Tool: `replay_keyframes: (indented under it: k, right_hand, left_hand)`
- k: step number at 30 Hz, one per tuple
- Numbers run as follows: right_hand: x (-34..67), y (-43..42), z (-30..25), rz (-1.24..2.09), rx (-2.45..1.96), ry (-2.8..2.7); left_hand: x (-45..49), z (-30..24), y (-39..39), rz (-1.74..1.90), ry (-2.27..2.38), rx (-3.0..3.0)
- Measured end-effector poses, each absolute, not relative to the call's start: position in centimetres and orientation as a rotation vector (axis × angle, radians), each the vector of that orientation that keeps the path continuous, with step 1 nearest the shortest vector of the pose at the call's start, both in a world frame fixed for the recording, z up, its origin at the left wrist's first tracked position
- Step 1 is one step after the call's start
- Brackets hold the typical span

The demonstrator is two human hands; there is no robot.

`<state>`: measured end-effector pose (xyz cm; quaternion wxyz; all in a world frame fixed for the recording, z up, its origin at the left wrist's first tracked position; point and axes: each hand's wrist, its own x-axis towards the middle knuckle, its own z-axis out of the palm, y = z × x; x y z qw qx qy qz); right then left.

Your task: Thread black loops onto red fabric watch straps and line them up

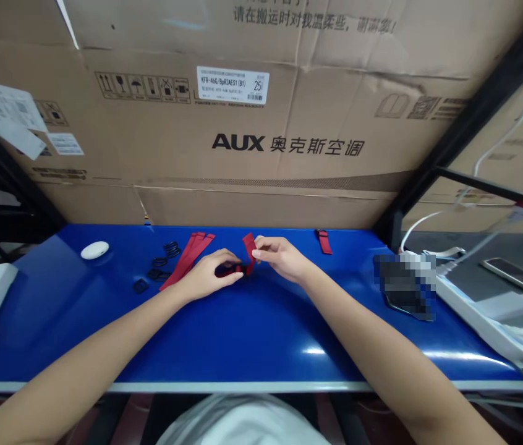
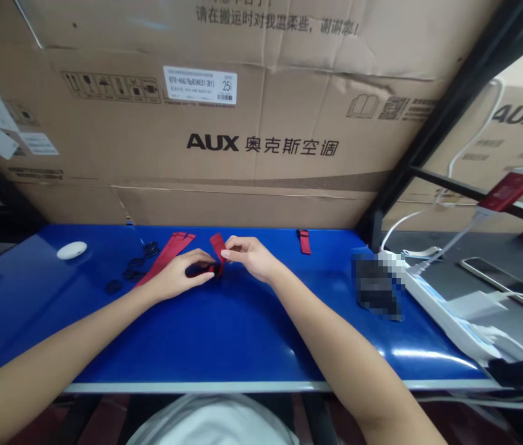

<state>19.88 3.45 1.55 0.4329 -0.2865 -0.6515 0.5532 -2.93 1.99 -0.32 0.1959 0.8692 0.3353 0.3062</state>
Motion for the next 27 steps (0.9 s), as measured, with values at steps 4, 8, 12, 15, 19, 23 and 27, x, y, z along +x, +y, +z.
replay_keyframes:
  k: [4,8,12,15,19,23,27]
  right_hand:
    - [19.0,3.3,1.4,1.41,-0.668,-1.549]
    - [19.5,3.4,2.2,1.333,-0.68,-1.426]
    - [21.3,3.9,3.8,1.233,-0.662,-1.257]
    - [22.1,4.2,4.4,1.269,-0.641,-1.138]
    - [20.8,3.8,3.3,1.502,-0.671,-1.106]
    - [18.1,3.1,1.8,1.672,-0.722,-1.143]
    - [17.0,2.9,1.1,1.668,-0.774,-1.18]
  left_hand:
    - [-1.5,-0.5,1.1,0.729,0.986,2.436]
    - [-1.4,-0.3,0.6,0.619,0.94,2.343]
    - [-4.1,1.2,1.1,0.411,0.91,2.083]
    - [-6.2,2.2,1.7,0.243,0.85,1.965]
    - [-5.9,2.2,1.7,0.482,0.981,1.891]
    - [-3.2,2.4,0.6,0.714,1.039,2.006]
    - [-2.8,3.1,0.7,0.665,1.139,2.102]
